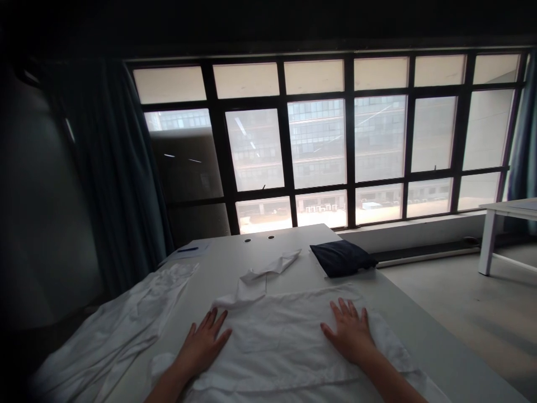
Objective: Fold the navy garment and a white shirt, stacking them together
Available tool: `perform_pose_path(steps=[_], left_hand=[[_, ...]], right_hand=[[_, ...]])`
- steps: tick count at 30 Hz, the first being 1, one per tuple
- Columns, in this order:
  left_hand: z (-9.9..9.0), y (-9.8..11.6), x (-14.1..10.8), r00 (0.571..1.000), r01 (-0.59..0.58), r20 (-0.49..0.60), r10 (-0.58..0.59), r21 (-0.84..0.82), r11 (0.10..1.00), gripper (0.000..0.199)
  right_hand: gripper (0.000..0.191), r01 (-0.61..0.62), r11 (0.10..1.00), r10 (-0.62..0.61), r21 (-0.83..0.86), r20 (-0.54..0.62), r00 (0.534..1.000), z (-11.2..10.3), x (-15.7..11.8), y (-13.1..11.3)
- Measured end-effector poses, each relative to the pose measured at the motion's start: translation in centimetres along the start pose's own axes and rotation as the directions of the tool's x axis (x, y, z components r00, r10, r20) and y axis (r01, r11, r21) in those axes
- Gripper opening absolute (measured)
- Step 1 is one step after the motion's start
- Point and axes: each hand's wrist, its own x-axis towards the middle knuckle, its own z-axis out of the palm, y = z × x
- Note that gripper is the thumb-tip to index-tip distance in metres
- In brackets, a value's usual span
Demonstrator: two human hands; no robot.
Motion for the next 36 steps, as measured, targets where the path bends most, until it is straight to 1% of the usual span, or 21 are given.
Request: perform_pose_path(steps=[2, 4, 7, 9, 11, 12, 15, 16, 17, 19, 21, 24, 26, 28, 30, 32, 36], left_hand=[[0.1, 0.0, 0.0, 1.000, 0.003, -0.002, -0.003, 0.010, 1.000, 0.076], [0.1, 0.0, -0.1, 1.000, 0.013, -0.008, -0.013, 0.017, 1.000, 0.076], [0.0, -0.2, -0.1, 1.000, 0.023, -0.011, -0.022, 0.025, 0.999, 0.076], [-0.1, -0.3, -0.1, 1.000, 0.023, -0.008, -0.023, 0.028, 0.999, 0.076], [-0.1, -0.3, -0.1, 1.000, 0.023, -0.005, -0.023, 0.030, 0.999, 0.076], [-0.1, -0.3, -0.1, 1.000, 0.024, -0.003, -0.024, 0.030, 0.999, 0.076], [0.0, 0.0, -0.1, 0.999, 0.035, -0.012, -0.035, 0.035, 0.999, 0.075], [0.0, 0.1, -0.2, 0.999, 0.040, -0.026, -0.039, 0.047, 0.998, 0.075], [0.0, 0.3, -0.3, 0.998, 0.045, -0.044, -0.042, 0.062, 0.997, 0.073], [-0.3, 0.8, -0.7, 0.996, 0.051, -0.084, -0.043, 0.098, 0.994, 0.070], [-0.7, 1.4, -1.3, 0.994, 0.048, -0.107, -0.035, 0.121, 0.992, 0.065], [-1.1, 2.7, -2.3, 0.996, 0.034, -0.091, -0.022, 0.130, 0.991, 0.057], [-1.1, 3.6, -2.9, 0.998, 0.039, -0.061, -0.032, 0.128, 0.991, 0.056], [-0.9, 4.4, -3.3, 0.997, 0.077, -0.011, -0.076, 0.117, 0.990, 0.063], [-0.7, 5.0, -3.6, 0.990, 0.119, 0.063, -0.125, 0.094, 0.988, 0.076], [-0.6, 5.2, -3.7, 0.981, 0.142, 0.125, -0.149, 0.067, 0.988, 0.089], [-0.4, 4.7, -3.5, 0.981, 0.127, 0.143, -0.130, 0.030, 0.991, 0.105]], right_hand=[[0.080, -0.002, 1.000, 0.002, 0.000, 0.038, 0.999, 0.2, 0.5, -0.1], [0.081, 0.000, 1.000, 0.000, 0.003, 0.047, 0.999, 0.2, 1.2, -0.2], [0.080, 0.008, 1.000, -0.008, 0.019, 0.029, 1.000, 0.1, 2.4, -0.2], [0.073, -0.018, 1.000, 0.018, 0.024, -0.009, 1.000, 0.0, 3.1, 0.4], [0.063, -0.105, 0.994, 0.107, 0.035, -0.081, 0.991, -0.2, 3.6, 1.4], [0.059, -0.168, 0.985, 0.172, 0.042, -0.126, 0.977, -0.3, 3.8, 2.0], [0.051, -0.345, 0.938, 0.341, 0.029, -0.240, 0.909, -0.5, 3.8, 4.0], [0.050, -0.381, 0.924, 0.371, 0.012, -0.259, 0.892, -0.4, 3.7, 4.6], [0.051, -0.398, 0.917, 0.382, -0.007, -0.266, 0.885, -0.4, 3.6, 5.1], [0.054, -0.385, 0.922, 0.365, -0.026, -0.265, 0.892, -0.3, 3.5, 5.8], [0.054, -0.344, 0.939, 0.327, -0.019, -0.257, 0.909, -0.2, 3.5, 6.1], [0.051, -0.290, 0.957, 0.282, 0.000, -0.230, 0.931, -0.4, 3.5, 6.1], [0.051, -0.257, 0.966, 0.252, 0.010, -0.225, 0.941, -0.6, 3.5, 5.9], [0.053, -0.218, 0.976, 0.218, 0.024, -0.237, 0.947, -1.0, 3.4, 5.5], [0.057, -0.176, 0.983, 0.184, 0.053, -0.243, 0.953, -1.3, 3.3, 5.2], [0.060, -0.122, 0.989, 0.138, 0.081, -0.250, 0.958, -1.4, 3.3, 4.8], [0.062, 0.015, 0.999, -0.002, 0.043, -0.272, 0.962, -1.4, 3.2, 4.0]])
